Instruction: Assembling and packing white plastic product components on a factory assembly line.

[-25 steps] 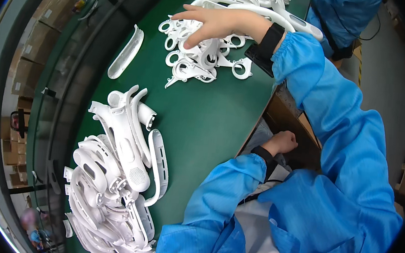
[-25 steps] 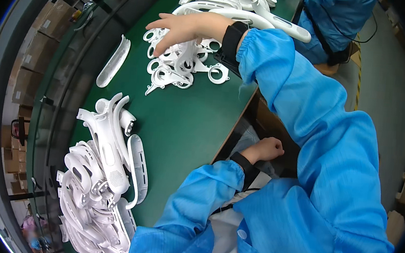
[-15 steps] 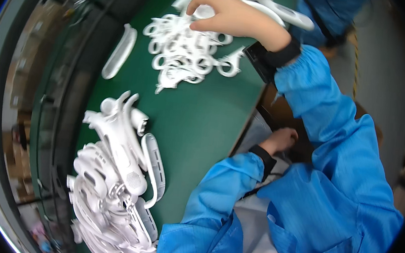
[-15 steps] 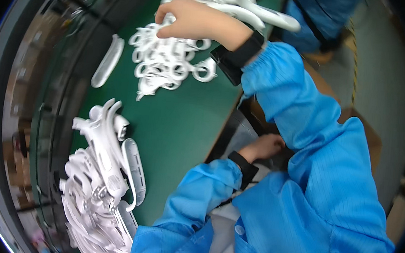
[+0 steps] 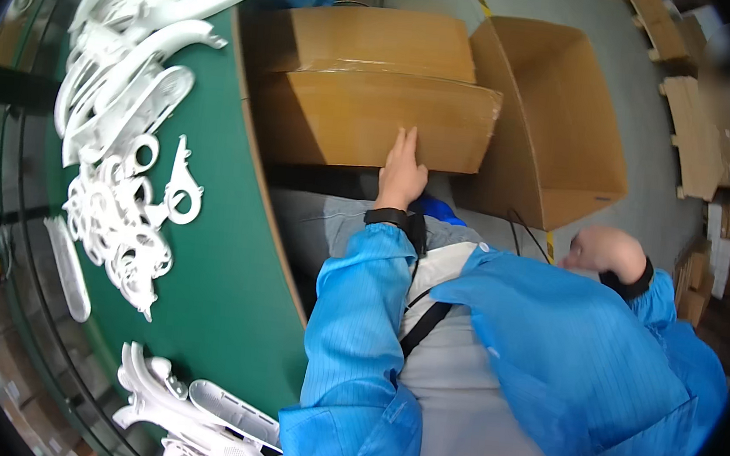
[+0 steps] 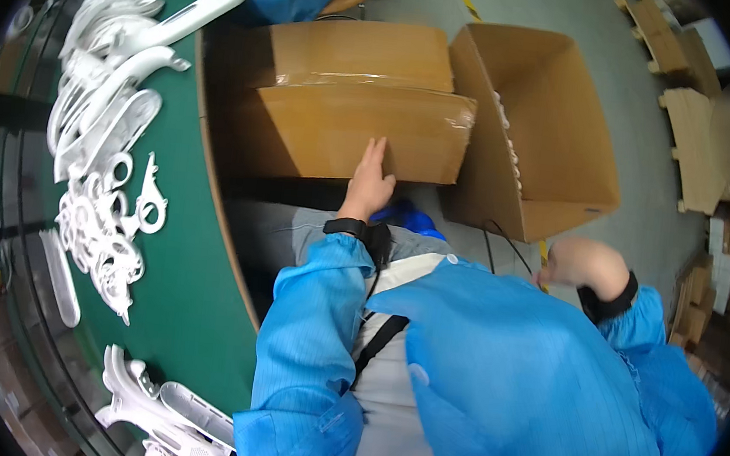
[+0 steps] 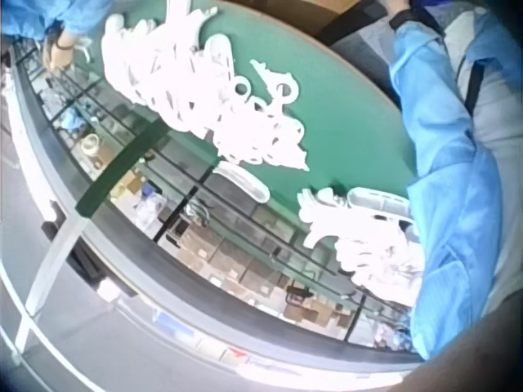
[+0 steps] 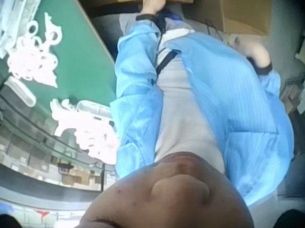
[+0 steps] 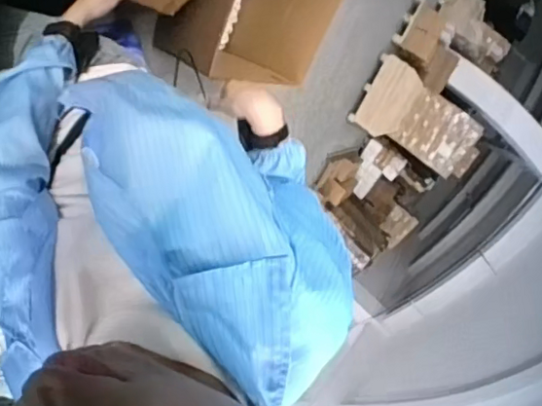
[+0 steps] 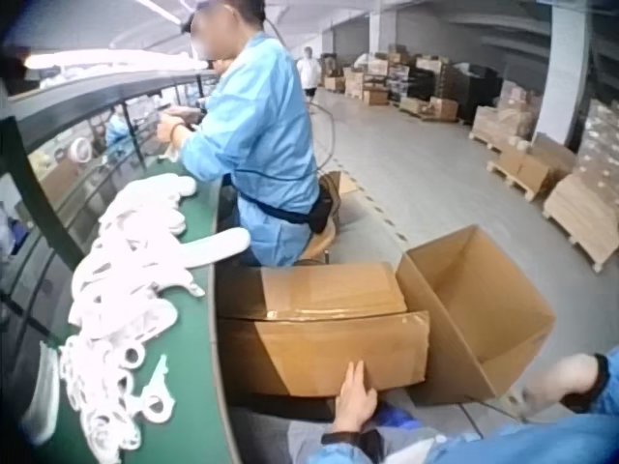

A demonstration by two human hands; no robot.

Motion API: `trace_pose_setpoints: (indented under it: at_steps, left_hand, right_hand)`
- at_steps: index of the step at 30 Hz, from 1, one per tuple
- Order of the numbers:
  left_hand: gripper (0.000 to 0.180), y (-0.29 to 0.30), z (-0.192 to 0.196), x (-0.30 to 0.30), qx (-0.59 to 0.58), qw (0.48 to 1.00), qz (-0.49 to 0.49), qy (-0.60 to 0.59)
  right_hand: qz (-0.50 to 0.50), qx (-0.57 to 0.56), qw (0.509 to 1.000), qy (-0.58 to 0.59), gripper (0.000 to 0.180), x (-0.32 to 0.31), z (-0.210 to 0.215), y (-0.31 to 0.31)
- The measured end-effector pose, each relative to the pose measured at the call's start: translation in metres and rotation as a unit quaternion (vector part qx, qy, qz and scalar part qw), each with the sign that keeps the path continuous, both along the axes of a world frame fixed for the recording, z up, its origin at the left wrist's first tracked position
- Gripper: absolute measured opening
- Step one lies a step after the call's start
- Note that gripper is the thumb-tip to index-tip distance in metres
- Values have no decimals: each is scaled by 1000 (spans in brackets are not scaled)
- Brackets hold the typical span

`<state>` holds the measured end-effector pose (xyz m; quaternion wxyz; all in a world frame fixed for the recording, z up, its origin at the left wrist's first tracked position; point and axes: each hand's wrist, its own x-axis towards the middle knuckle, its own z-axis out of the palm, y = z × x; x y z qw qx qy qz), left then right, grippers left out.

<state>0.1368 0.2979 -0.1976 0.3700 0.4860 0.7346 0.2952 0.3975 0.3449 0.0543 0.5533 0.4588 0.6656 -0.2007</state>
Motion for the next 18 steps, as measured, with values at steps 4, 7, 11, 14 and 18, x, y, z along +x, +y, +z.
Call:
trace_pose_setpoints:
  at_steps: [4,7,11,14,18]
  left_hand:
    - [56,-44,-5,-20,75,990,114,-39]
    - [52,-43,-16,31,262,950,82,-150]
    - [28,-100,158,-31,204,967,105,-113]
    - [23,-128,218,-44,313,913,258,-47]
    - [16,-194,272,-79,454,791,403,-73]
  right_hand:
    - [173,-107,946,251,26,-120,48,-3]
    - [307,-41,764,566,16,-241,91,-21]
    - [450,-271,548,651,19,-364,171,-123]
    - [522,-395,470,592,26,-465,223,-191]
    - [554,-281,341,706,32,-629,154,-260]
